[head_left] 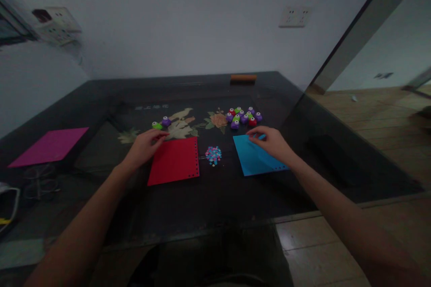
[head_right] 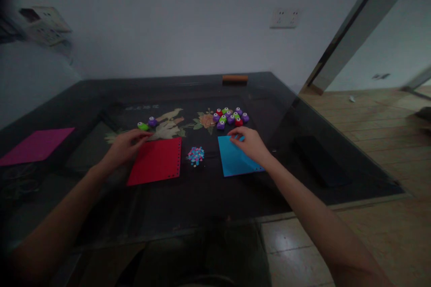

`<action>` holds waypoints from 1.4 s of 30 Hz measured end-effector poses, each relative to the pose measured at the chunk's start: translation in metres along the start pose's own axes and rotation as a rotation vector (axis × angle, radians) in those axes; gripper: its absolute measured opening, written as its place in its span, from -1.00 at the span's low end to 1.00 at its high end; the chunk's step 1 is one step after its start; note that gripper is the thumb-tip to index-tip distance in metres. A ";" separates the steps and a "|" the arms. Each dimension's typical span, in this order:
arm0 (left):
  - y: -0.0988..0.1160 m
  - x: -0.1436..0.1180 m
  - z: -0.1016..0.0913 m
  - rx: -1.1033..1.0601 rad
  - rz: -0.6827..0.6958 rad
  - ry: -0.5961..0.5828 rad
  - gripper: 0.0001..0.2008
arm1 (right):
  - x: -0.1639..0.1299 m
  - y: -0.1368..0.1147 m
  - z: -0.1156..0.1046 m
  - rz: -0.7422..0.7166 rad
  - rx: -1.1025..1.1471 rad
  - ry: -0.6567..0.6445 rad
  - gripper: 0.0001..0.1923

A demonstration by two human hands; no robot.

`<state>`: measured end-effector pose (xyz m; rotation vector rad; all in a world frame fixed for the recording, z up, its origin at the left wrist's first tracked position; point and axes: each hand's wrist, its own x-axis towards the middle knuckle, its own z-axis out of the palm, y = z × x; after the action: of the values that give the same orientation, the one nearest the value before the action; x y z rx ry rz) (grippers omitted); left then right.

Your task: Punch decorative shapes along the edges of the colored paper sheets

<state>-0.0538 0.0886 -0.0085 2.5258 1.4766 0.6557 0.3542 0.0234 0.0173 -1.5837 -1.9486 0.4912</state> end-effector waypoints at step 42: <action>-0.020 -0.008 0.010 0.096 0.137 -0.180 -0.43 | 0.061 -0.094 0.127 -0.381 -0.367 -0.205 -0.60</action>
<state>-0.0694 0.0927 -0.0266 2.6957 1.3141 0.3700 0.1939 0.0702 -0.0106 -1.3535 -2.5401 0.1462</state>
